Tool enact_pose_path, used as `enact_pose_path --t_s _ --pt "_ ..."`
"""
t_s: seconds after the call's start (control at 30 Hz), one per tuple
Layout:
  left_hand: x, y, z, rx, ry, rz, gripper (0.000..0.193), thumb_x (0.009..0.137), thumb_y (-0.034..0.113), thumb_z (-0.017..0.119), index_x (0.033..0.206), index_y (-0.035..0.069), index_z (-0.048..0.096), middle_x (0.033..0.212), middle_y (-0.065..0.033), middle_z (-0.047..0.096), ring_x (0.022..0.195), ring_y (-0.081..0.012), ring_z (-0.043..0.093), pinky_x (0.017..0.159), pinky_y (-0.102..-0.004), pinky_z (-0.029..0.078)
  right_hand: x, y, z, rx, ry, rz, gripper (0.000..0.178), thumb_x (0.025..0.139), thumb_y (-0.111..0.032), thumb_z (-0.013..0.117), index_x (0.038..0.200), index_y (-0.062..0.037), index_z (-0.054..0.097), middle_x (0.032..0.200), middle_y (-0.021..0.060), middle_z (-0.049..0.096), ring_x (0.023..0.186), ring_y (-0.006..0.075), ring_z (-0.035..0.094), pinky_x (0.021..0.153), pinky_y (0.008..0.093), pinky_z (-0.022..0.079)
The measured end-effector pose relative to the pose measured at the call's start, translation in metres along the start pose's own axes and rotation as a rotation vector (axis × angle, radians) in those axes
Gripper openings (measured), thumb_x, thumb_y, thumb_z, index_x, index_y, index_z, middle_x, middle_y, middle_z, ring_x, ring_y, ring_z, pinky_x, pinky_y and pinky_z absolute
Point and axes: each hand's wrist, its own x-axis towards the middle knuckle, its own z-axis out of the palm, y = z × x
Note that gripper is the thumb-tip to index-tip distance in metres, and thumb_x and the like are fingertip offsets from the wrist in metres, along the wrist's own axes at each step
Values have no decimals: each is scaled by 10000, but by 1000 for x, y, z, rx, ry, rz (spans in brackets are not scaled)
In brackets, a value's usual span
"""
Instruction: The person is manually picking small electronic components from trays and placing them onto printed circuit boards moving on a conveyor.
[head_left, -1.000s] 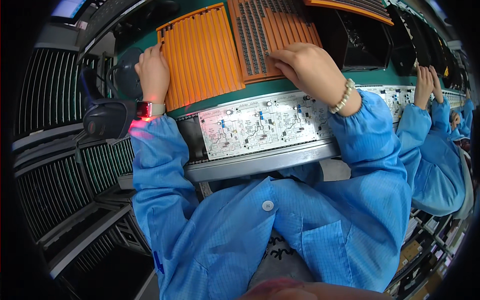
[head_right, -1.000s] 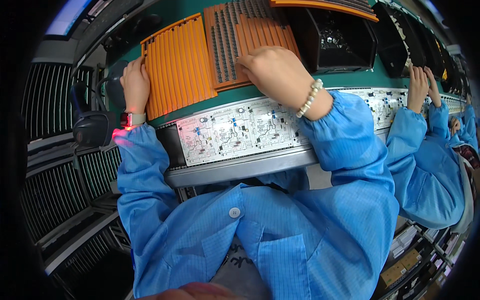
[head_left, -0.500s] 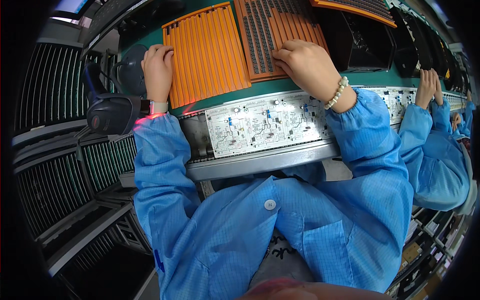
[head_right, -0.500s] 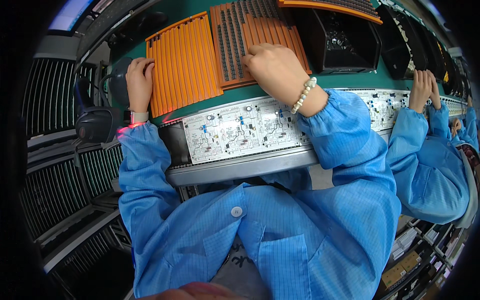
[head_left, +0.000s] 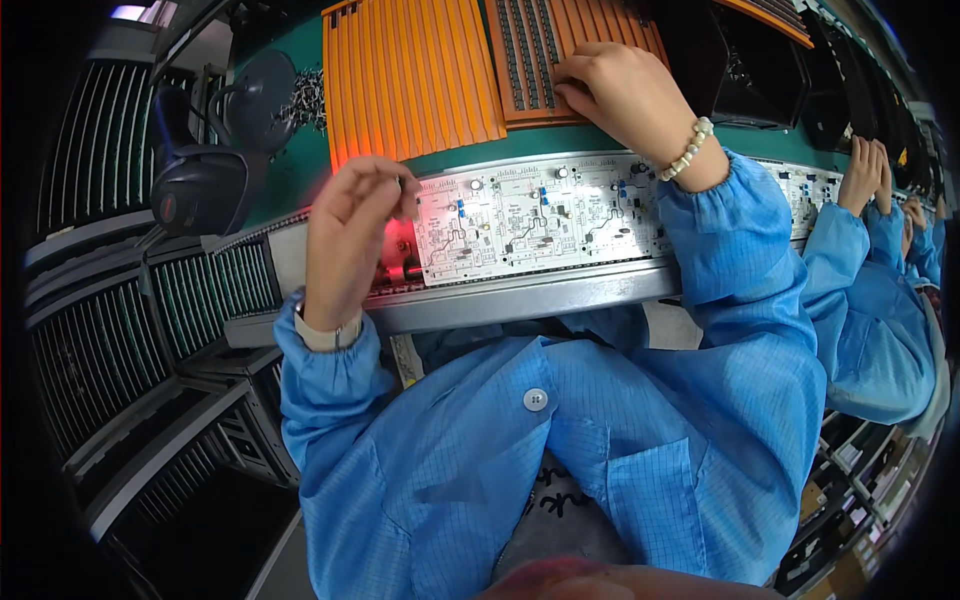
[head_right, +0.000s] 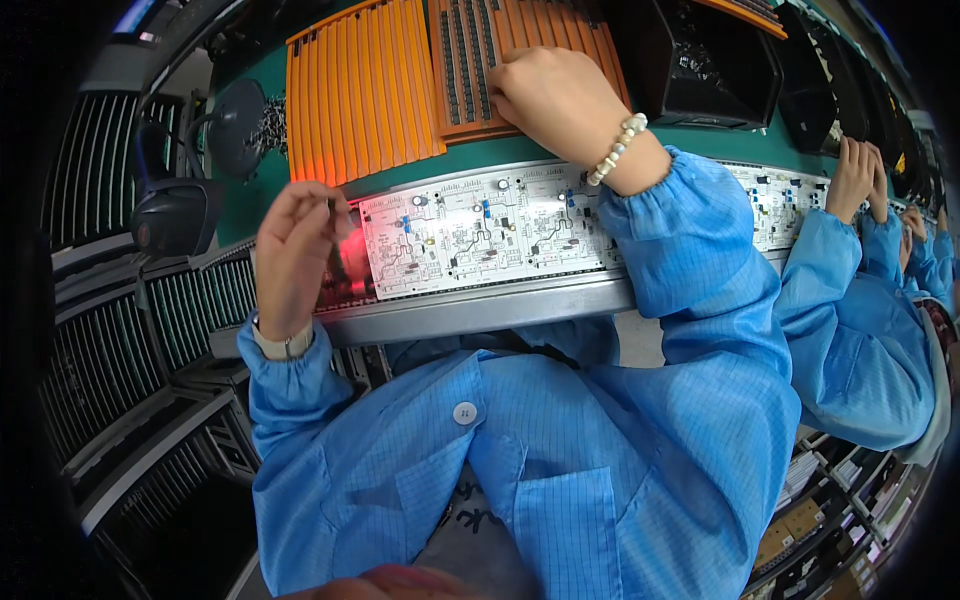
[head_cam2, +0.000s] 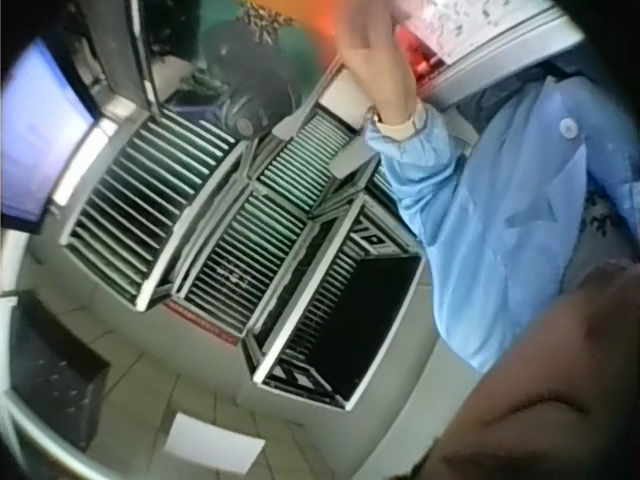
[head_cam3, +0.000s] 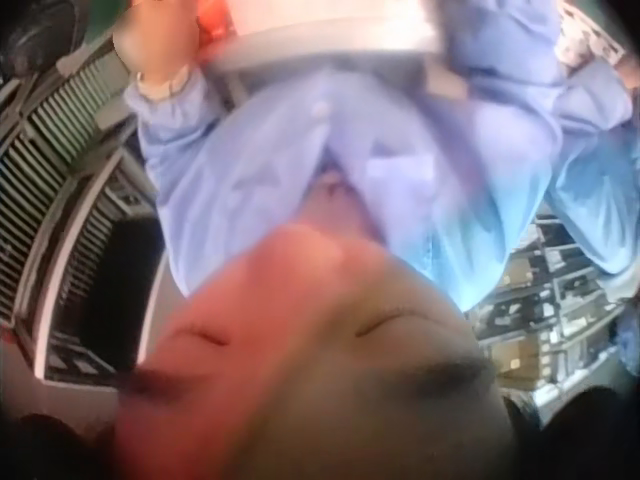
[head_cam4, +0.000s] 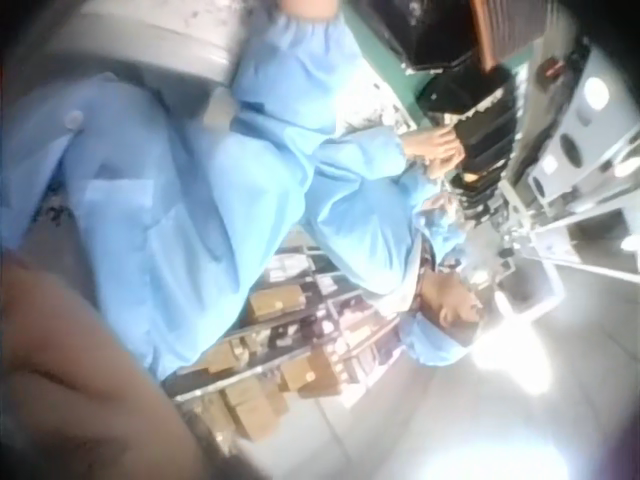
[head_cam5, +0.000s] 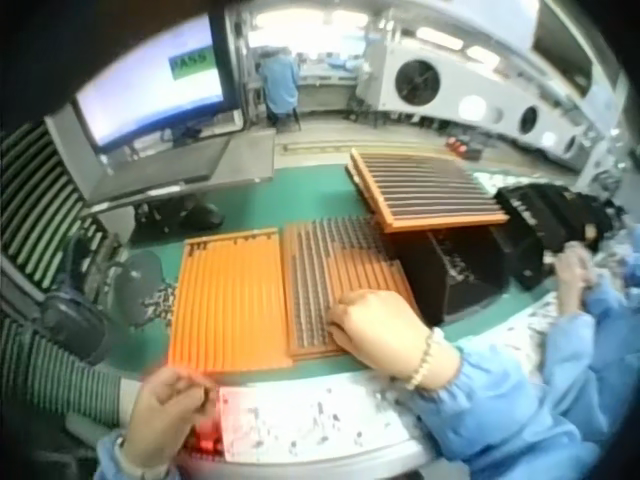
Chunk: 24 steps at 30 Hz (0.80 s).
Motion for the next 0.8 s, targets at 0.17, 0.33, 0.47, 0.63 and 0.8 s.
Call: enact_pose_path --t_s 0.17,0.33,0.47,0.63,0.8 --pt "-42 -21 -4 -517 -87 -144 189 966 21 476 1136 -21 547 929 -79 542 826 -151 493 759 -278 405 -12 -30 -25 219 94 -34 161 822 -62 723 974 -23 686 869 108 684 759 238 690 681 324 571" --pt "-63 -41 -12 -660 4 -168 211 1006 67 472 1182 -24 547 923 -75 536 829 -146 490 747 -276 408 -41 -116 -17 501 -25 -92 177 785 -90 743 916 -16 651 871 127 657 800 292 667 704 375 556" --pt "-70 -51 -13 -511 94 -111 212 1034 101 460 1184 -21 546 900 -69 557 786 -138 516 707 -267 424 -41 -138 18 493 -22 31 164 781 -86 732 900 -25 638 837 123 626 754 307 631 664 385 528" --pt "-73 -56 -16 -315 108 -64 168 1017 46 476 1163 -23 525 981 -135 647 802 -173 635 710 -275 480 -38 -147 33 432 -51 148 160 772 -83 740 885 -24 643 837 119 629 760 308 635 670 386 531" --pt "-70 -50 -11 21 133 -9 148 1001 -23 471 1145 -42 501 1096 -203 670 917 -227 698 772 -285 519 -38 -150 29 372 -88 201 182 757 -69 746 909 -15 661 854 119 646 767 306 640 672 379 533"
